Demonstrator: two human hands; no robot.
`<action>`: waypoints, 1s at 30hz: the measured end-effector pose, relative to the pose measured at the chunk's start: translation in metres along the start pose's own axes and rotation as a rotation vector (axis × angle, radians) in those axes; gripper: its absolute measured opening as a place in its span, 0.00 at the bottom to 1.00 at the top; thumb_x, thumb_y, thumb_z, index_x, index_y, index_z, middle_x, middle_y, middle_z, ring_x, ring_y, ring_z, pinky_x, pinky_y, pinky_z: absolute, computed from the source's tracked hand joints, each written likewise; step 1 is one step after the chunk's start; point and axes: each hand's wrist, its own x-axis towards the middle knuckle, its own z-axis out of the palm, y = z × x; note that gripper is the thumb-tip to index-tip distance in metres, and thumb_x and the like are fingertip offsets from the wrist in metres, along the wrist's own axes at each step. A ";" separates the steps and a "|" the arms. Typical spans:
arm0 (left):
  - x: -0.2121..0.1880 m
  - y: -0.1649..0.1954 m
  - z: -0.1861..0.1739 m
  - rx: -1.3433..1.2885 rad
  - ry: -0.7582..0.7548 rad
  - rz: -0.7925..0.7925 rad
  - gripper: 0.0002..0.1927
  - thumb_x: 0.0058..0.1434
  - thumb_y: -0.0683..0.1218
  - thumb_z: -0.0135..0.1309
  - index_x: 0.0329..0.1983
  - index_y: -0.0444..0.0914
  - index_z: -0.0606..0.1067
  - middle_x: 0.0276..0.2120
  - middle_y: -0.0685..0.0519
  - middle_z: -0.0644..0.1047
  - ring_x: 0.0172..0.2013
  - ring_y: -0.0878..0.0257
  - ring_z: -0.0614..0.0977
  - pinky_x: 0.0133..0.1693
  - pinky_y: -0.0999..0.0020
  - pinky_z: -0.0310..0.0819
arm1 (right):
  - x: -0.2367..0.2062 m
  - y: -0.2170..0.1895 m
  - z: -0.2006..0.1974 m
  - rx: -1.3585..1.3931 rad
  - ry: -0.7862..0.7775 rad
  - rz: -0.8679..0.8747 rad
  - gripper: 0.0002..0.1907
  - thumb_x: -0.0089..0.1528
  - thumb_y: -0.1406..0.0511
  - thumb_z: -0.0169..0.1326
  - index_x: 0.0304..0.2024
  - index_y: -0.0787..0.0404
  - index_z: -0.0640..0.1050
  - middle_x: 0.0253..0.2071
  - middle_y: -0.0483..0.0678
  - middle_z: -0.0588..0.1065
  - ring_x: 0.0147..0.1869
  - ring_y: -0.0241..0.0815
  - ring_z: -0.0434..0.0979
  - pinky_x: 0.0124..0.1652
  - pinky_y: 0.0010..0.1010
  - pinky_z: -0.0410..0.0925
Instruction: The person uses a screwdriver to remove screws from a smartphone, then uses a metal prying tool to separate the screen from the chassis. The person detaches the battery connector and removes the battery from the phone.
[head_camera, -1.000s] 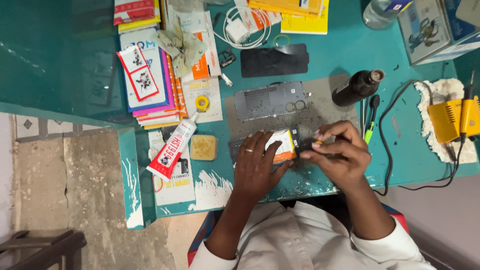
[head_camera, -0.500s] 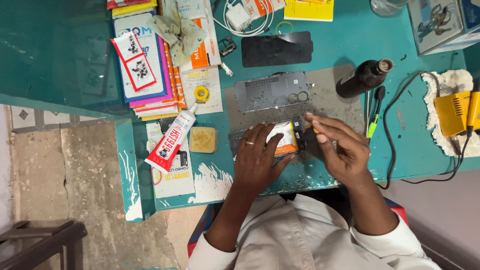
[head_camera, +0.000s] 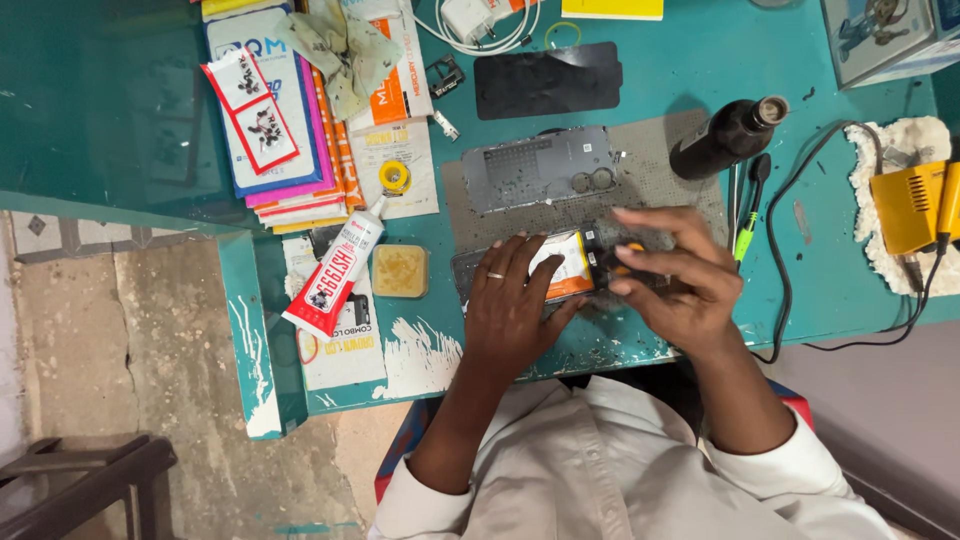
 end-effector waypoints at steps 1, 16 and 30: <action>0.002 -0.001 0.005 -0.003 -0.002 -0.001 0.26 0.61 0.58 0.64 0.53 0.37 0.76 0.60 0.44 0.74 0.64 0.46 0.73 0.67 0.44 0.64 | -0.001 0.005 -0.001 0.025 0.013 0.028 0.16 0.56 0.69 0.69 0.45 0.64 0.81 0.53 0.60 0.76 0.56 0.52 0.78 0.59 0.40 0.71; 0.008 0.008 0.043 -0.011 -0.009 0.002 0.26 0.60 0.58 0.64 0.54 0.37 0.77 0.60 0.43 0.74 0.64 0.46 0.73 0.67 0.44 0.63 | -0.015 0.035 -0.025 0.143 0.036 0.077 0.12 0.60 0.71 0.70 0.44 0.58 0.81 0.48 0.51 0.77 0.53 0.39 0.78 0.67 0.41 0.68; 0.014 0.029 0.062 -0.007 -0.001 0.005 0.26 0.60 0.58 0.64 0.53 0.36 0.77 0.60 0.43 0.74 0.64 0.46 0.73 0.66 0.44 0.64 | -0.019 0.038 -0.051 -0.004 -0.039 0.114 0.11 0.61 0.70 0.67 0.45 0.64 0.82 0.49 0.54 0.78 0.58 0.45 0.80 0.67 0.46 0.69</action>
